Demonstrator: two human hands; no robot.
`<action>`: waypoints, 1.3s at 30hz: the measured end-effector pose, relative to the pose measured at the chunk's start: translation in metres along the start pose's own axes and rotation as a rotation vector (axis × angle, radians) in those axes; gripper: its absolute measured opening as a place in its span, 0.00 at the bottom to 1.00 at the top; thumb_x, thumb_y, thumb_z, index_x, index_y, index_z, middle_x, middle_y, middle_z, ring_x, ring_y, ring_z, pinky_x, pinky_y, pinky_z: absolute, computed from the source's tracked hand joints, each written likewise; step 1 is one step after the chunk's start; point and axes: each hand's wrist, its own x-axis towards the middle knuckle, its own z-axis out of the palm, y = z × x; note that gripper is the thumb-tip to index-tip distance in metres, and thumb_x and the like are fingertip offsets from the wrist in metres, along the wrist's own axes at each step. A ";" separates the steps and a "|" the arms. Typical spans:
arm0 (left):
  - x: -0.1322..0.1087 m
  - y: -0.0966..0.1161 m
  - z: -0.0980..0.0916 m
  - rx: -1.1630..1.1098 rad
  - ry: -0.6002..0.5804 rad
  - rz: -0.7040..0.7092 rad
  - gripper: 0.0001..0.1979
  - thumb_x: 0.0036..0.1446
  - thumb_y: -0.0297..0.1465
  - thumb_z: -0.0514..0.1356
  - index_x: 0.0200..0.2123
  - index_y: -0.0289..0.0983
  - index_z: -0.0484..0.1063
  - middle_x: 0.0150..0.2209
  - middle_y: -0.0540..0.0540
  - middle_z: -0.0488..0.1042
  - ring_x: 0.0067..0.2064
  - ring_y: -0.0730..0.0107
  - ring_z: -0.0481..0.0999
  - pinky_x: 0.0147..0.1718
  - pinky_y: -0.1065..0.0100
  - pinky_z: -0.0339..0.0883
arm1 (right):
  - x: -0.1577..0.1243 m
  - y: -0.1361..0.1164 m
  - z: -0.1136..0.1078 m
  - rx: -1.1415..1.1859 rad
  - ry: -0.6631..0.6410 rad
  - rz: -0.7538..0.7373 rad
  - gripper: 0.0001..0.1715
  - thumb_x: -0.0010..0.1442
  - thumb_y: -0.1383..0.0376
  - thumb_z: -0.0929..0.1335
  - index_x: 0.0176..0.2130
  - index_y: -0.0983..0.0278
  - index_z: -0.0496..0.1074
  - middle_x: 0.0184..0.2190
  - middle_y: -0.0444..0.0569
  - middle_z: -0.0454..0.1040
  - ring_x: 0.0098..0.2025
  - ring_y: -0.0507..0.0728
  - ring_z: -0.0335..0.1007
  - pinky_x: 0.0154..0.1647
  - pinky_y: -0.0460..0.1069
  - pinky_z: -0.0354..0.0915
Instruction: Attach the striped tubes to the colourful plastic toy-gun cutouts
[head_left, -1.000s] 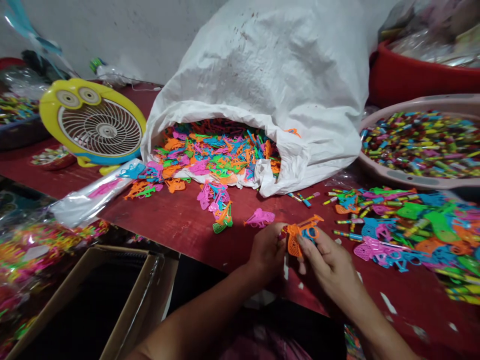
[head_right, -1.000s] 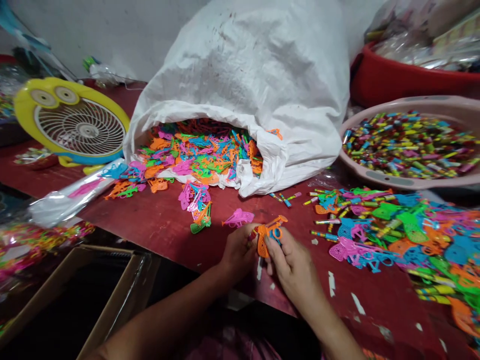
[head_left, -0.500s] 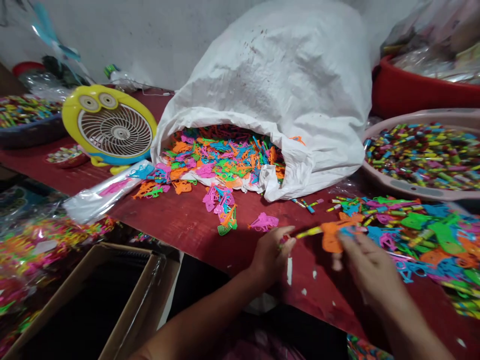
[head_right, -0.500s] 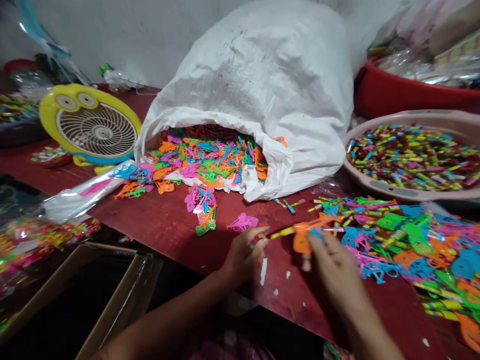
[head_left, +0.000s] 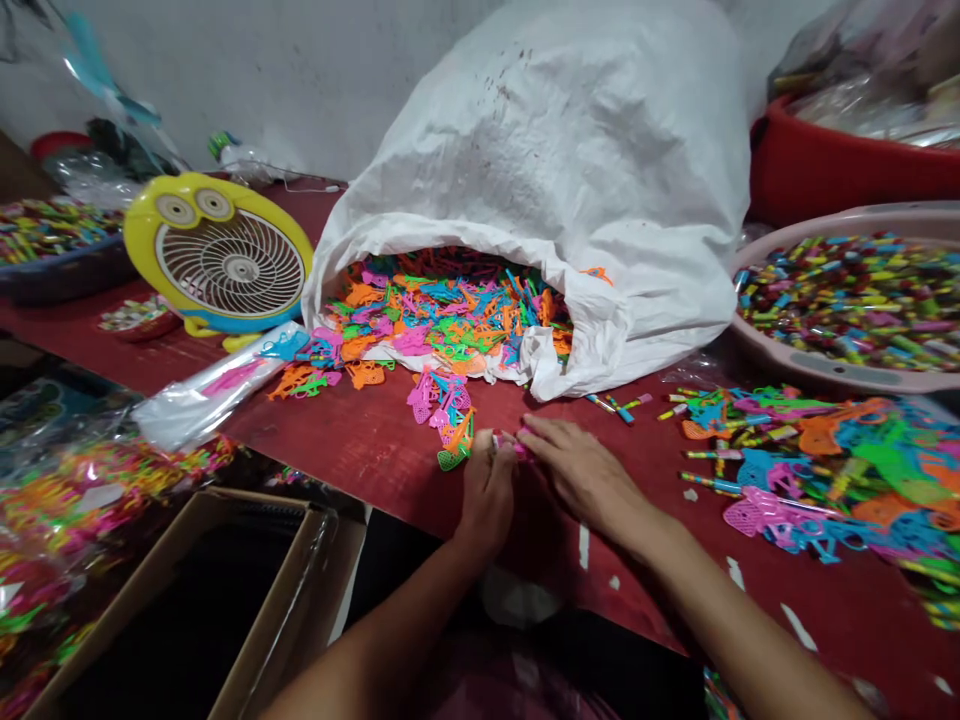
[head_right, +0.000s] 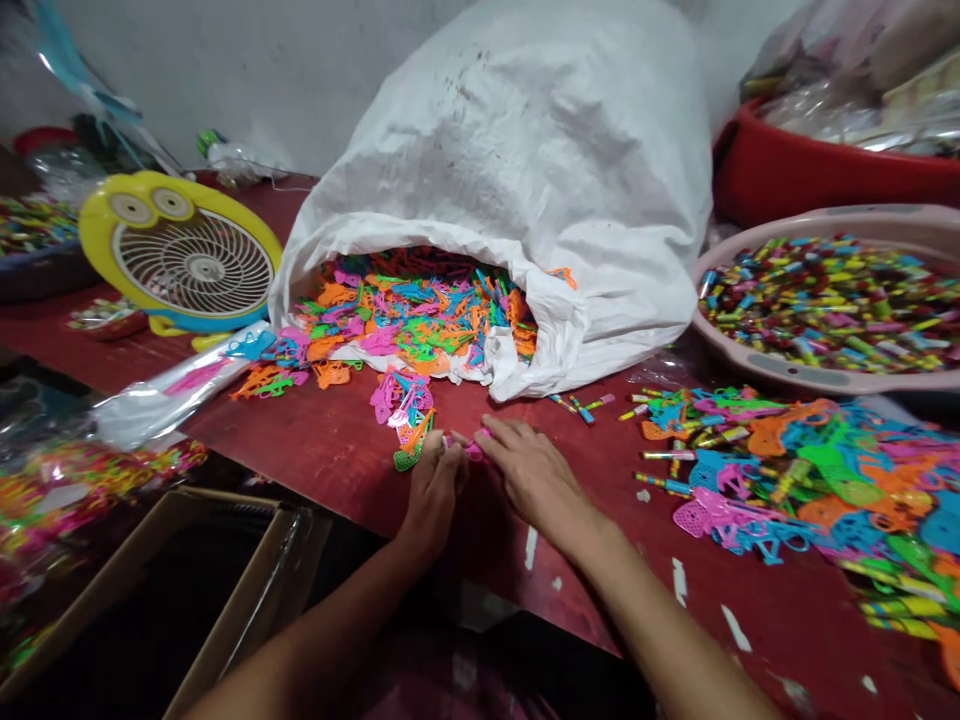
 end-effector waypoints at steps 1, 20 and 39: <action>0.001 0.000 0.000 0.005 -0.009 0.018 0.13 0.65 0.39 0.53 0.31 0.38 0.61 0.26 0.54 0.59 0.27 0.75 0.57 0.28 0.72 0.57 | 0.007 -0.004 0.005 -0.024 -0.043 -0.036 0.30 0.62 0.76 0.61 0.60 0.58 0.66 0.59 0.54 0.68 0.56 0.62 0.64 0.53 0.58 0.65; 0.000 -0.010 0.032 0.049 -0.195 -0.060 0.14 0.64 0.42 0.55 0.39 0.37 0.71 0.24 0.52 0.72 0.25 0.73 0.68 0.29 0.71 0.61 | -0.077 0.023 -0.008 -0.176 -0.011 0.127 0.23 0.62 0.72 0.62 0.57 0.67 0.67 0.43 0.58 0.73 0.43 0.63 0.70 0.43 0.55 0.68; -0.010 -0.011 0.062 0.036 -0.443 -0.022 0.11 0.61 0.36 0.58 0.42 0.35 0.74 0.27 0.53 0.69 0.27 0.76 0.66 0.30 0.73 0.60 | -0.109 0.012 -0.014 0.728 0.385 0.685 0.15 0.66 0.53 0.64 0.37 0.61 0.69 0.24 0.42 0.68 0.26 0.53 0.65 0.27 0.46 0.62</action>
